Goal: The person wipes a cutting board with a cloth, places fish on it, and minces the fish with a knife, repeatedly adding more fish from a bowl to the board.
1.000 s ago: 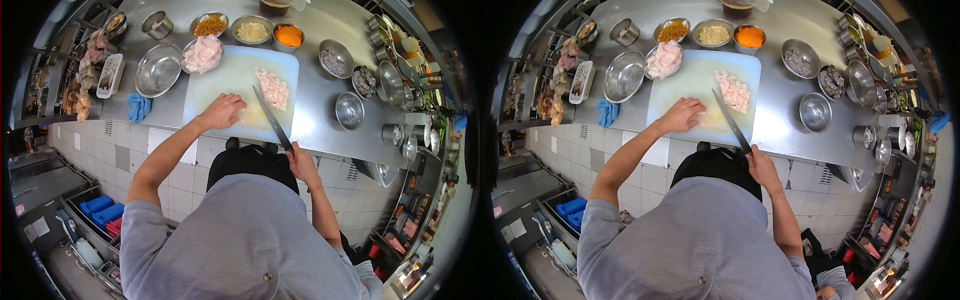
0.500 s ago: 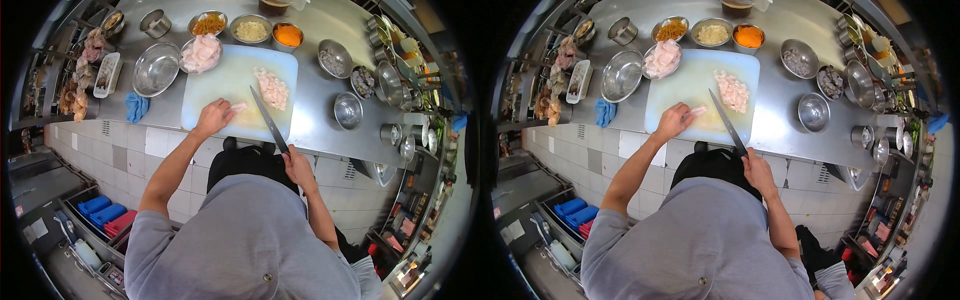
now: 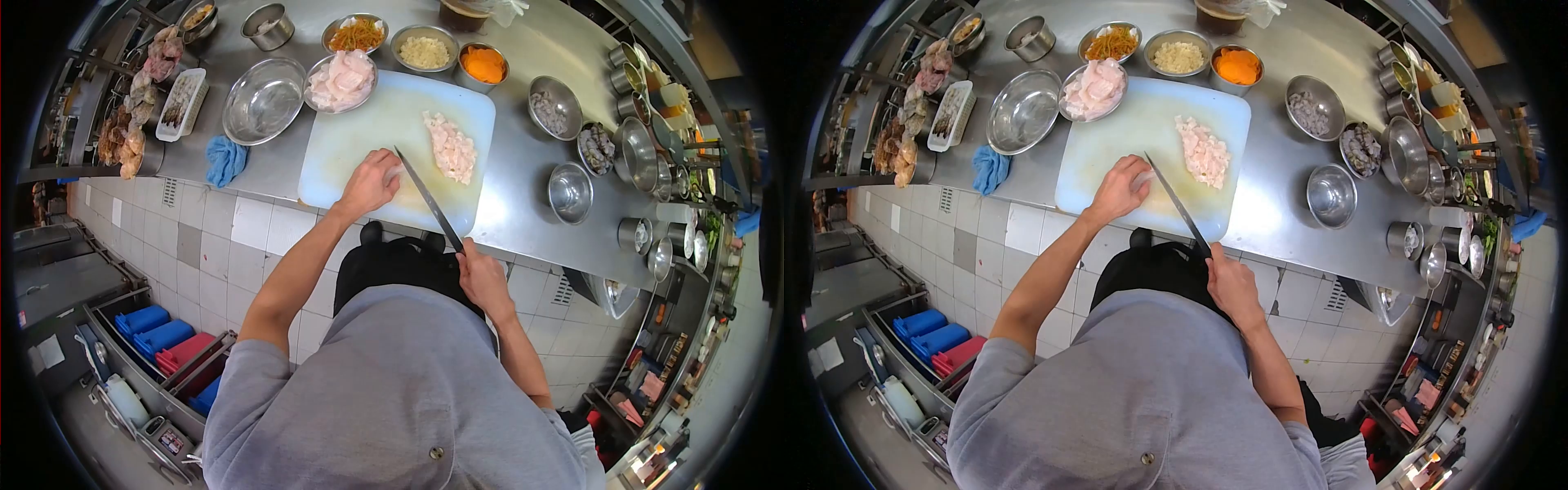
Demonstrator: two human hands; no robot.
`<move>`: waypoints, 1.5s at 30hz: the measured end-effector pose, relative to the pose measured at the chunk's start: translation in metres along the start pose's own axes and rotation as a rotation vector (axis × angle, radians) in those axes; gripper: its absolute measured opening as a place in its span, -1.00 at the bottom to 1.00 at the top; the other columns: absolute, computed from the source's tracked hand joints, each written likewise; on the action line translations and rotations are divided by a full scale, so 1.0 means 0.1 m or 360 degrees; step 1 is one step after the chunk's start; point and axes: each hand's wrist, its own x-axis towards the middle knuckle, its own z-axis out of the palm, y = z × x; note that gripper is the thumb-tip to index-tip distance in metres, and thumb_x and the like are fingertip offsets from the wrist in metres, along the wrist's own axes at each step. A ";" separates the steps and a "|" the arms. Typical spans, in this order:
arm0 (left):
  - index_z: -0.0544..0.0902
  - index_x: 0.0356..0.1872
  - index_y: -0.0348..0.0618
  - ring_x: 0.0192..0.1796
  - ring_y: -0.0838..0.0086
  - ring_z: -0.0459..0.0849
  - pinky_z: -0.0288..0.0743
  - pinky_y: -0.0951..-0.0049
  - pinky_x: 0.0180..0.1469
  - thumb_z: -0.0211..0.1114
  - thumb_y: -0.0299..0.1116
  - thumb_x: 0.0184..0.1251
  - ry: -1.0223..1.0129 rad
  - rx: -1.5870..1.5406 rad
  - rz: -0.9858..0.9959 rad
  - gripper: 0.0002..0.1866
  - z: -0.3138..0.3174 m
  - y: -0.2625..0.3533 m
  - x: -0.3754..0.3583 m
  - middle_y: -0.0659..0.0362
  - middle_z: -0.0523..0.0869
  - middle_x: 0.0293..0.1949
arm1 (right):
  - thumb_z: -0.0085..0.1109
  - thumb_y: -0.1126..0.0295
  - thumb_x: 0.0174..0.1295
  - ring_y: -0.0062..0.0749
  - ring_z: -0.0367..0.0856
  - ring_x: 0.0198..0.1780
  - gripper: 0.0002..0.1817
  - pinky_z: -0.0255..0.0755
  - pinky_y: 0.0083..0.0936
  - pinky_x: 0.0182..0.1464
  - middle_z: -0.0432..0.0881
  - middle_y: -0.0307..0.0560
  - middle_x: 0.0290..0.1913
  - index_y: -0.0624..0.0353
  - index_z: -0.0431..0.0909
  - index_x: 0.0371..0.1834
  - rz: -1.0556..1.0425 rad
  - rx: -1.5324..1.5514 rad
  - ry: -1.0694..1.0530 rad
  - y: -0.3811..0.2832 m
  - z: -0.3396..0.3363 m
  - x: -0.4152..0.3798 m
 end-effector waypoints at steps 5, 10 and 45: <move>0.73 -0.09 -0.28 0.09 0.01 0.71 0.64 0.12 0.17 0.39 -0.59 0.20 -0.0079 -0.0024 0.0033 -0.76 0.05 -0.05 0.00 -0.02 0.76 -0.04 | 0.13 0.47 0.48 0.36 0.74 -0.32 -0.61 0.59 0.16 -0.24 0.74 0.28 -0.37 0.26 0.37 0.32 0.0069 -0.0169 -0.0156 -0.17 -0.18 -0.11; 0.74 -0.10 -0.29 0.08 -0.01 0.71 0.65 0.11 0.16 0.39 -0.61 0.18 -0.0104 -0.0048 0.0023 -0.76 0.08 -0.03 0.00 -0.04 0.77 -0.03 | 0.10 0.49 0.49 0.40 0.70 -0.31 -0.71 0.53 0.22 -0.26 0.72 0.29 -0.37 0.25 0.33 0.20 -0.0176 0.0002 0.0135 0.02 0.47 0.42; 0.70 -0.24 -0.29 -0.07 0.05 0.71 0.67 0.13 0.01 0.38 -0.62 0.14 0.0261 0.0028 -0.0022 -0.85 0.13 0.00 -0.28 0.01 0.74 -0.19 | 0.14 0.57 0.39 0.42 0.71 -0.32 -0.63 0.55 0.20 -0.27 0.71 0.31 -0.39 0.30 0.32 0.21 -0.0155 -0.0128 -0.0205 -0.12 -0.10 0.10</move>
